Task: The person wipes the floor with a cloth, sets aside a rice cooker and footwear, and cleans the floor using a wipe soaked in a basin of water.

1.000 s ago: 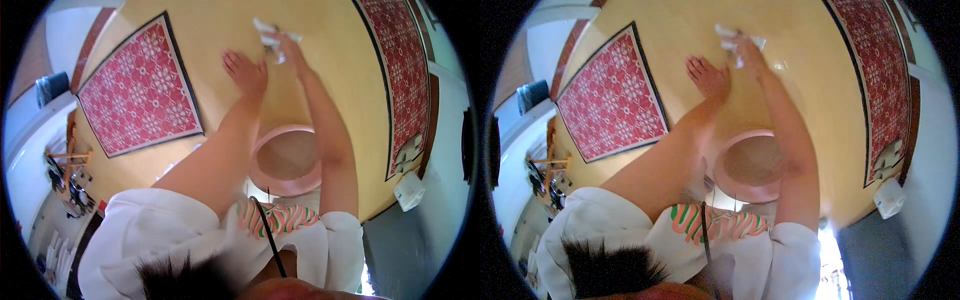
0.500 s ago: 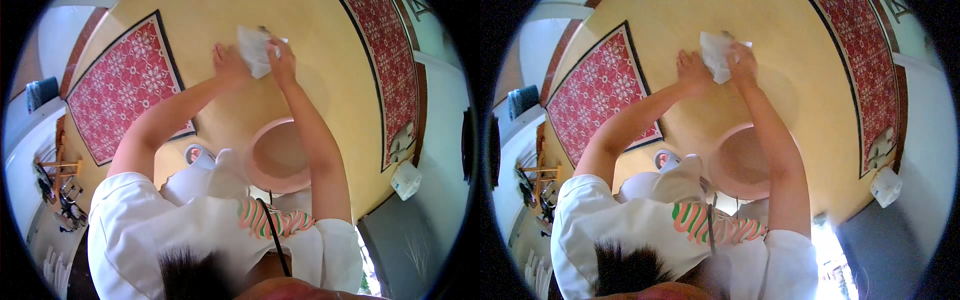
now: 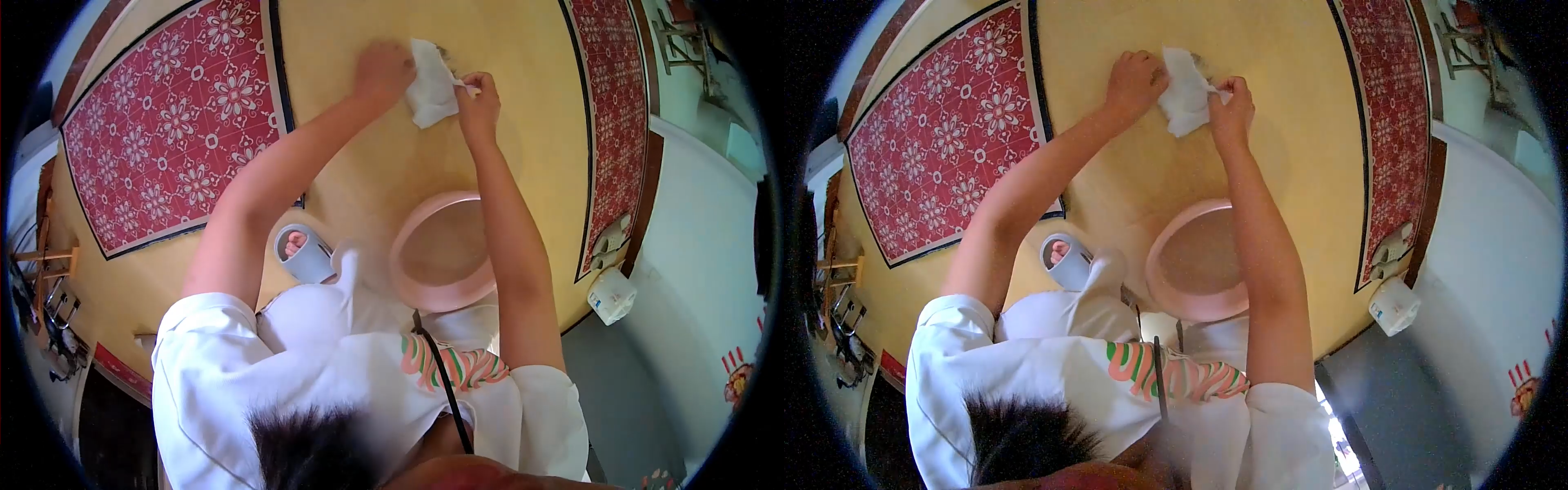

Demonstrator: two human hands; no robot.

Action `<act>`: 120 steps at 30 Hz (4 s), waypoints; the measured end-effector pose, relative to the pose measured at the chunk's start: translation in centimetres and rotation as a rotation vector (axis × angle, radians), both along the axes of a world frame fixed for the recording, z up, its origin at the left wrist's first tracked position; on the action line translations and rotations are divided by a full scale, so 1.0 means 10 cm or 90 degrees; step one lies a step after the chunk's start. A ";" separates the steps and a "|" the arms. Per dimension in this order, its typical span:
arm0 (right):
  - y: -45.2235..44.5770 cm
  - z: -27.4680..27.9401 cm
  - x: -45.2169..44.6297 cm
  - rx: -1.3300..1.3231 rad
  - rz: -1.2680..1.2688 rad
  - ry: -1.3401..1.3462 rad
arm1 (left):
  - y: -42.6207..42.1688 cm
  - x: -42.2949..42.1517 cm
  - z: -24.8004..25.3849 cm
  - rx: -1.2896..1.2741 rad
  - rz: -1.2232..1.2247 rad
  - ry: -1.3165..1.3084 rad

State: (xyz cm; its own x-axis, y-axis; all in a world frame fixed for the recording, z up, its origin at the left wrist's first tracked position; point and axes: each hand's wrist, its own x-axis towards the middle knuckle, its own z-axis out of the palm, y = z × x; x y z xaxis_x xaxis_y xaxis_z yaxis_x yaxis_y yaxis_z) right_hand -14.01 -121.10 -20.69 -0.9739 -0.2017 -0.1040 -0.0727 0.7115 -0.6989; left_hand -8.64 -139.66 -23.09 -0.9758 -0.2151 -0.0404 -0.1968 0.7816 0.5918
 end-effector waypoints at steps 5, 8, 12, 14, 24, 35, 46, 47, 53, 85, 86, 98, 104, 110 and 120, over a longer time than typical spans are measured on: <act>0.05 0.06 -0.25 -0.068 0.015 0.006 | -0.01 0.11 -0.05 0.287 0.143 0.056; -0.04 0.05 -0.41 -0.023 0.017 0.036 | -0.05 0.08 0.01 0.335 0.124 0.127; -0.10 -0.14 -0.65 0.026 -0.011 0.101 | -0.10 -0.02 0.02 0.327 0.044 0.130; -0.13 -0.17 -0.63 0.123 -0.039 0.168 | -0.09 -0.04 0.06 0.136 0.033 0.183; -0.32 -0.37 -0.57 0.093 0.363 0.124 | -0.06 -0.36 -0.24 -0.105 -0.259 0.219; -0.06 -0.02 0.18 0.218 0.369 0.138 | 0.00 0.16 -0.15 -0.078 -0.327 0.116; -0.13 0.09 0.66 0.358 0.409 0.086 | 0.09 0.77 -0.26 -0.019 -0.371 0.082; -0.14 0.14 0.58 0.316 0.391 -0.048 | 0.07 0.71 -0.02 -0.003 -0.349 -0.017; 0.07 0.56 0.02 -0.132 0.268 -0.571 | -0.29 0.45 0.34 0.456 -0.222 -0.212; 1.79 1.10 0.40 -0.613 -0.189 -0.069 | -0.02 0.54 1.40 0.916 -0.092 -0.403; 1.92 1.10 0.39 -0.630 -0.205 -0.075 | -0.11 0.54 1.23 0.752 -0.063 -0.381; 1.44 1.05 0.65 -0.432 -0.035 -0.144 | 0.29 0.64 0.96 0.440 0.002 -0.121; 1.22 0.82 0.73 -0.403 -0.011 -0.083 | 0.57 0.61 0.96 0.030 -0.138 -0.060; 2.05 0.57 0.75 -0.063 -0.136 0.106 | 0.55 0.58 0.84 -0.296 -0.277 0.017; 5.58 0.19 3.24 0.121 -0.560 0.049 | 0.61 0.65 0.74 -0.422 -0.355 -0.049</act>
